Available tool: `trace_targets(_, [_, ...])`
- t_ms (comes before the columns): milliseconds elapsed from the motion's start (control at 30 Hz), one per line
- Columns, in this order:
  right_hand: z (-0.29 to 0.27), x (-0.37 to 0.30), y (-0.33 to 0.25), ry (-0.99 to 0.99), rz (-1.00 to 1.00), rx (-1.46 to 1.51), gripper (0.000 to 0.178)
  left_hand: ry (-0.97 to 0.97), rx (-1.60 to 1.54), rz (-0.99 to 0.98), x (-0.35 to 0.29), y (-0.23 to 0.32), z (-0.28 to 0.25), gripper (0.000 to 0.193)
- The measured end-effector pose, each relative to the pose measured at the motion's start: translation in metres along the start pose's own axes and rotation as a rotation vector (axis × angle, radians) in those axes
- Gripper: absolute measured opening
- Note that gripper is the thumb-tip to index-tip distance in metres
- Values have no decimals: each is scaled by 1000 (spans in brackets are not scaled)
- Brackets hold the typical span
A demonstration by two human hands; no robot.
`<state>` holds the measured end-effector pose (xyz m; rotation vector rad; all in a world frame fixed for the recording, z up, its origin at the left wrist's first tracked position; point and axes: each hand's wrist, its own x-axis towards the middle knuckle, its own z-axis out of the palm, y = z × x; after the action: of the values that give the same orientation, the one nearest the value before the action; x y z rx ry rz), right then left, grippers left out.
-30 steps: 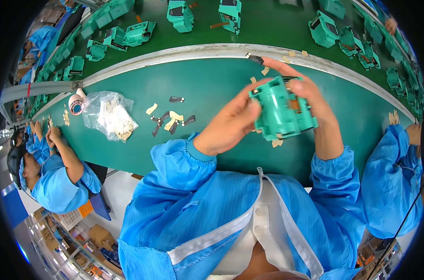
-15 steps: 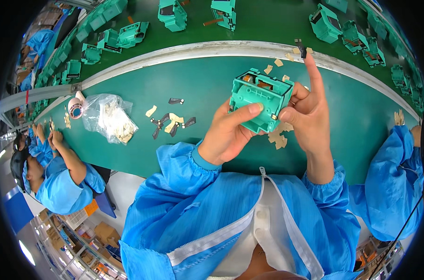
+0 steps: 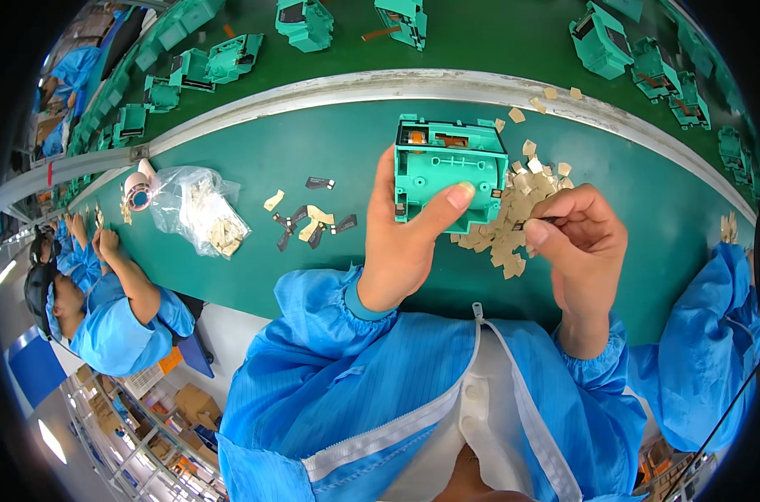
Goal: The person assembles small electronic components by hand, inserting copper contacts and black electronic parts into a green plastic housing on an assembly line.
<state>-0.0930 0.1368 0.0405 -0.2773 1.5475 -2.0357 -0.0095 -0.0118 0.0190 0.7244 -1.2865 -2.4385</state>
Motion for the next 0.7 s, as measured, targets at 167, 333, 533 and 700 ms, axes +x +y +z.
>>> trace_targets(167, [5,3,4,20,62,-68,16,34,56,54,-1,0,0,49])
trace_targets(333, [9,5,6,30,111,-79,16,56,76,124,-4,-4,1,48])
trace_targets(533, [11,5,8,60,116,-71,17,67,103,148,-6,-4,2,47])
trace_targets(700, [11,4,11,68,23,-184,17,65,120,143,-7,-4,3,46])
